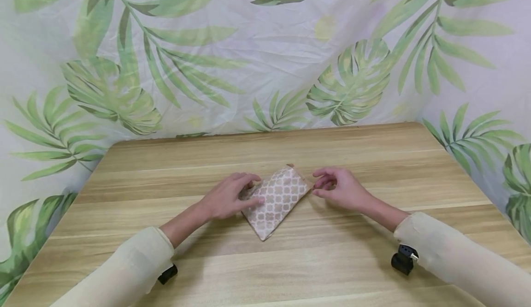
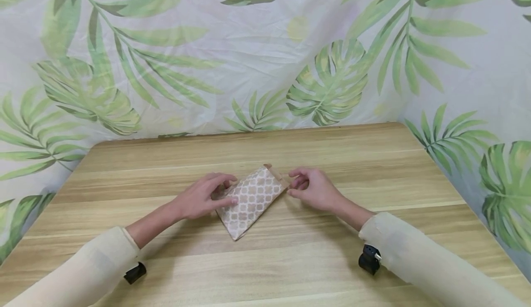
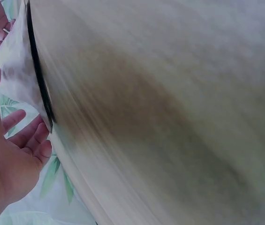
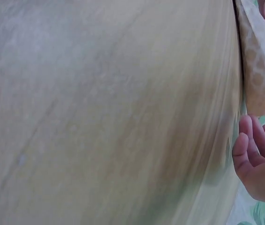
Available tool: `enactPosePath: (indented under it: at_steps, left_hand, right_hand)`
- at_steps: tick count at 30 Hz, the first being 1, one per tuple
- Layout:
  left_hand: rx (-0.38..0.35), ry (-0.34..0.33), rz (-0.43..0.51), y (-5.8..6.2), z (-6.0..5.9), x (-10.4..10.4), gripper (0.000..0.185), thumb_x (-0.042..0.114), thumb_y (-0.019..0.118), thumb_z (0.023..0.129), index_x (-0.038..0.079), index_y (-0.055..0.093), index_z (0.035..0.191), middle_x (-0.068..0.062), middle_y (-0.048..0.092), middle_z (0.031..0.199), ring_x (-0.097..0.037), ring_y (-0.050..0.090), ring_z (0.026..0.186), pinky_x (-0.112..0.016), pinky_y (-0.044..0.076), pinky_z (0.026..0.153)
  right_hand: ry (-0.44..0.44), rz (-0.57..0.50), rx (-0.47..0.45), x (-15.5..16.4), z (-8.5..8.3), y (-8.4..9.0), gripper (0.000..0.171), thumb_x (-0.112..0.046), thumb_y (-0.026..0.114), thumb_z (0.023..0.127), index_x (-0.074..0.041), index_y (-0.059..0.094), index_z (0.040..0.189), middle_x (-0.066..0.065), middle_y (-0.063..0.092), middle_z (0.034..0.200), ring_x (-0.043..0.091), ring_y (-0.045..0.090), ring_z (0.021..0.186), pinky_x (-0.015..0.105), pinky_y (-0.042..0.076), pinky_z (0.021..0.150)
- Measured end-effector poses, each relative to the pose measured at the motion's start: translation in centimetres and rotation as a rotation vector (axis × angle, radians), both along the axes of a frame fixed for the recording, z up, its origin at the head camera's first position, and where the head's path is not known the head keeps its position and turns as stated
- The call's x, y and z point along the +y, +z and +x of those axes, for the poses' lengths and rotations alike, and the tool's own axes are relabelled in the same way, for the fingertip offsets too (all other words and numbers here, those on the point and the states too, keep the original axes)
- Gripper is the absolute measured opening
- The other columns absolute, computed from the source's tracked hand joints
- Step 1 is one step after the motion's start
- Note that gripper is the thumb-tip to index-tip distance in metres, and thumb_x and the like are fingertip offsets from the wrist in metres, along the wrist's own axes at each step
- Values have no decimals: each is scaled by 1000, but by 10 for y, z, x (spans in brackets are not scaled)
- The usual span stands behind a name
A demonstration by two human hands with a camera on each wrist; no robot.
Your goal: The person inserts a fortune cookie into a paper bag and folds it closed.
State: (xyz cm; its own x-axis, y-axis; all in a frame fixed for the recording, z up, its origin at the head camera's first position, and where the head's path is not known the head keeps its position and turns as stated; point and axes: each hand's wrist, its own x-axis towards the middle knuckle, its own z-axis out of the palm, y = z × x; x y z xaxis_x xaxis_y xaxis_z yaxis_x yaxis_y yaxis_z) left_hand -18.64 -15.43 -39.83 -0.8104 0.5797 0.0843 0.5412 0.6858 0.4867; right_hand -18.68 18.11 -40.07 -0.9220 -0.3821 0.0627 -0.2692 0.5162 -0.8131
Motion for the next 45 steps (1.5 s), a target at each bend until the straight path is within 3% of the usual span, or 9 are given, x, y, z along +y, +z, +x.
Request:
enactPosePath:
  at_steps: [6,10,16,25,30,35,39,45]
  left_hand:
    - [-71,-18,61,2,-1,4,58,42,73,96,2,61,137,-1,67,100,-16,60,89,-35,52,82]
    - [-132,-34,105,2,-2,7,59,37,75,96,-1,59,137,1,68,96,-11,62,84,-30,54,80]
    - [-236,-27,179,4,-3,13,60,33,77,95,-2,56,139,0,72,96,-11,64,86,-30,55,81]
    - [-328,41,269,8,-1,26,66,23,80,93,-5,50,146,-7,72,104,-17,66,92,-34,57,87]
    - [-328,73,322,7,-2,29,71,20,80,93,-7,45,149,-14,71,110,-23,70,97,-38,58,89]
    - [-374,129,412,7,-2,34,76,15,80,93,-3,39,154,-22,67,122,-27,72,100,-34,60,81]
    - [-348,140,486,10,-2,38,80,12,80,92,-1,34,157,-27,63,127,-29,72,98,-33,61,70]
    - [-182,120,528,15,0,41,82,9,83,88,2,37,156,-25,66,124,-25,71,89,-33,60,72]
  right_hand:
    - [9,-16,-51,-5,1,1,50,-6,78,91,16,58,131,18,76,104,29,72,96,27,58,82]
    - [3,-31,-83,-9,0,1,56,-10,79,92,15,55,136,17,76,105,28,73,98,25,58,80]
    - [-18,-78,-142,-14,-1,1,67,-13,80,92,9,48,147,16,76,105,30,74,101,28,58,78]
    - [-18,-141,-184,-18,-2,6,84,-13,83,90,1,34,158,29,65,128,35,72,105,39,62,72]
    - [-28,-150,-168,-21,-2,8,84,-9,83,89,-1,35,158,29,64,127,32,72,100,38,62,72]
    - [-24,-174,-120,-23,-2,12,84,-4,83,88,-1,36,157,28,63,126,30,72,99,31,61,76]
    - [-9,-200,-36,-24,-3,15,84,-1,84,85,0,39,156,27,62,124,30,71,97,28,60,81]
    - [16,-241,96,-26,-3,22,82,4,84,83,0,42,153,25,67,119,31,72,97,29,61,79]
